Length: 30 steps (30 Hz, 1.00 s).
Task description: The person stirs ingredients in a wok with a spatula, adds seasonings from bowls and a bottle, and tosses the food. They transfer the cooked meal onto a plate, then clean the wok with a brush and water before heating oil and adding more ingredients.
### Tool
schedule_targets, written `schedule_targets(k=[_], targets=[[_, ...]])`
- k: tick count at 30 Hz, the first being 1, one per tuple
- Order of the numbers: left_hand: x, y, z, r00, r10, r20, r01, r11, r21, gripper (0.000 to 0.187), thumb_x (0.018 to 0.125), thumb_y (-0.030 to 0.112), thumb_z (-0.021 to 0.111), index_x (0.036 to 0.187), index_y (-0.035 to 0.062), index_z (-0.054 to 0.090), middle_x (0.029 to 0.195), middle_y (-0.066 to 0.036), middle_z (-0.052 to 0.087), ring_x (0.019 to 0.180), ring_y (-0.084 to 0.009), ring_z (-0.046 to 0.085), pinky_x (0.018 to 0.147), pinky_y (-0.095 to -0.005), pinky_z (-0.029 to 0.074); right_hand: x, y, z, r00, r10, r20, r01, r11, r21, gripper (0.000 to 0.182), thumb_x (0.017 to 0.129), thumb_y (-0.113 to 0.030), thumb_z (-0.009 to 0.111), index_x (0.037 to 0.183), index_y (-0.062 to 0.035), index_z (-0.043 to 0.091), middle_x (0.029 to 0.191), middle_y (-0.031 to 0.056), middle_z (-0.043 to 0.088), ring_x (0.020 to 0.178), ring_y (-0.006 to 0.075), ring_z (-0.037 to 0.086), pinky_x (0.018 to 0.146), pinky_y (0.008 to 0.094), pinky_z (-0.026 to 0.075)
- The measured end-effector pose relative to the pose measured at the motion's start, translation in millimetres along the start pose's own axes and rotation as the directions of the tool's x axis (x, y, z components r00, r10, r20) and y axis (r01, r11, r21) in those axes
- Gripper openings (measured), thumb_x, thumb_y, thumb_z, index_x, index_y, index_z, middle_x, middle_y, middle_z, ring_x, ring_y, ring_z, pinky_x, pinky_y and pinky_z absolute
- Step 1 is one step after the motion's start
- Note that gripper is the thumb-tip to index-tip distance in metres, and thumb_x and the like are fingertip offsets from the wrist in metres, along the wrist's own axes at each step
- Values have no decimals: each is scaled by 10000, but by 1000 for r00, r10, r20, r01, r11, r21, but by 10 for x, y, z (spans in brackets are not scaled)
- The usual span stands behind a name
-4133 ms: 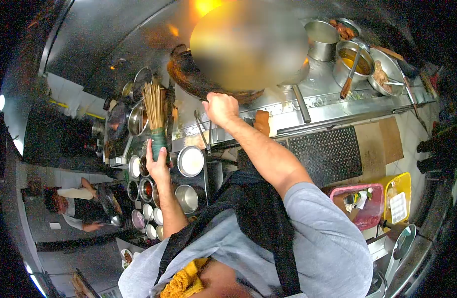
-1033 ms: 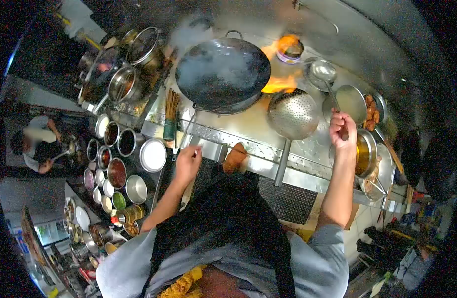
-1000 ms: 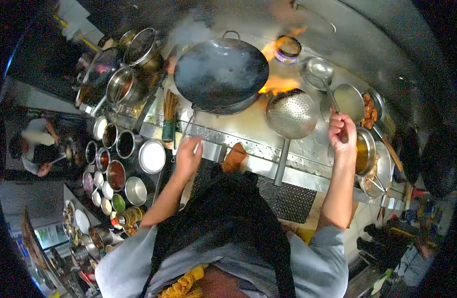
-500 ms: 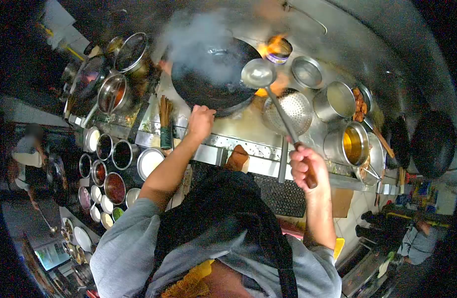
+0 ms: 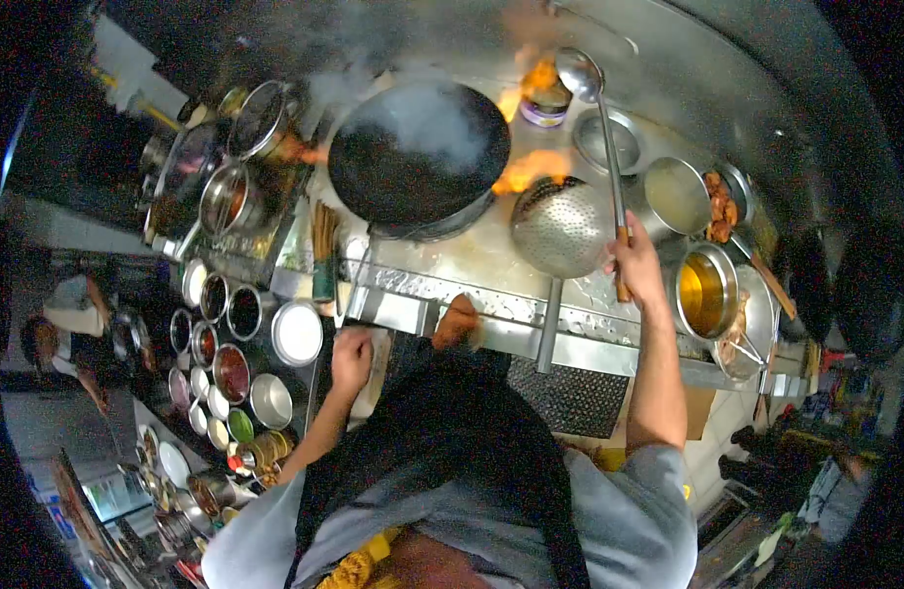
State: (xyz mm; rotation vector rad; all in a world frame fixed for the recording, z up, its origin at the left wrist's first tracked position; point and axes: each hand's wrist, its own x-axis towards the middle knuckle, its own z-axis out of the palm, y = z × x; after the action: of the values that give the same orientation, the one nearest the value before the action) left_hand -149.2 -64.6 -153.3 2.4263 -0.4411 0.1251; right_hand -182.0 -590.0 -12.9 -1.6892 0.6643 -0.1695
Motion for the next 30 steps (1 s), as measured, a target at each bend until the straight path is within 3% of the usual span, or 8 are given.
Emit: schedule_targets(k=[4, 6, 10, 11, 12, 13, 16, 30], targets=[[-759, -121, -235, 983, -177, -42, 179, 982, 66, 190, 779, -10, 623, 935, 59, 706, 981, -138, 668, 936, -345, 616, 848, -425, 482, 754, 790, -401, 965, -220, -146, 58, 716, -696, 513, 912, -113, 520, 1414, -79, 423, 832, 166, 657, 623, 240, 657, 537, 351, 521], [-947, -89, -305, 970, -235, -59, 240, 966, 97, 189, 779, -7, 621, 936, 57, 705, 989, -134, 665, 952, -343, 612, 858, -423, 482, 1045, 716, -436, 982, -105, -156, -55, 635, -770, 440, 856, -122, 520, 1259, 51, 493, 1100, 335, 631, 1012, 488, 625, 887, 518, 496], [-1022, 102, -340, 962, -257, -92, 267, 956, 125, 180, 780, -1, 624, 934, 49, 703, 994, -132, 664, 967, -340, 609, 871, -413, 481, 2256, 1807, -737, 976, -193, -104, 13, 522, -853, 249, 863, -141, 542, 1055, 14, 573, 951, 240, 695, 817, 387, 691, 739, 464, 551], [-958, 173, -346, 965, -251, -75, 259, 960, 110, 177, 780, 0, 625, 933, 44, 701, 1003, -134, 663, 976, -338, 608, 876, -412, 481, 2489, 1914, -823, 984, 180, -10, -177, 952, -248, 173, 869, -143, 549, 988, -20, 573, 866, 178, 676, 718, 303, 660, 644, 405, 534], [-894, 226, -352, 968, -246, -59, 250, 964, 93, 174, 779, 1, 625, 931, 39, 700, 1011, -137, 662, 985, -335, 606, 881, -411, 481, 2605, 1961, -817, 873, 372, 315, -481, 765, 428, 105, 874, -145, 555, 921, -53, 573, 782, 115, 657, 619, 218, 629, 549, 346, 517], [-869, 251, -350, 969, -238, -65, 243, 965, 99, 165, 788, 2, 624, 931, 36, 700, 1023, -139, 661, 978, -334, 610, 876, -408, 484, 2161, 1294, -609, 873, 433, 222, -456, 570, 683, 60, 896, -124, 538, 845, -94, 525, 712, 30, 549, 546, 99, 503, 459, 240, 404], [-746, 310, -376, 971, -211, -115, 217, 975, 42, 153, 801, 3, 621, 930, 35, 698, 1028, -139, 660, 968, -336, 611, 867, -404, 488, 1892, 986, -619, 882, 205, 424, -455, 135, 880, 124, 903, -64, 490, 783, -94, 501, 716, 1, 502, 583, 110, 499, 495, 236, 404], [1191, -1163, -301, 976, -190, 109, 156, 952, 264, 388, 796, 182, 642, 1149, 23, 637, 990, -241, 668, 910, -423, 635, 861, -477, 503, -684, -941, 394, 918, 34, 395, -396, 119, 911, 342, 958, -95, 484, 1228, 109, 435, 809, 35, 504, 545, 75, 487, 407, 227, 405]])
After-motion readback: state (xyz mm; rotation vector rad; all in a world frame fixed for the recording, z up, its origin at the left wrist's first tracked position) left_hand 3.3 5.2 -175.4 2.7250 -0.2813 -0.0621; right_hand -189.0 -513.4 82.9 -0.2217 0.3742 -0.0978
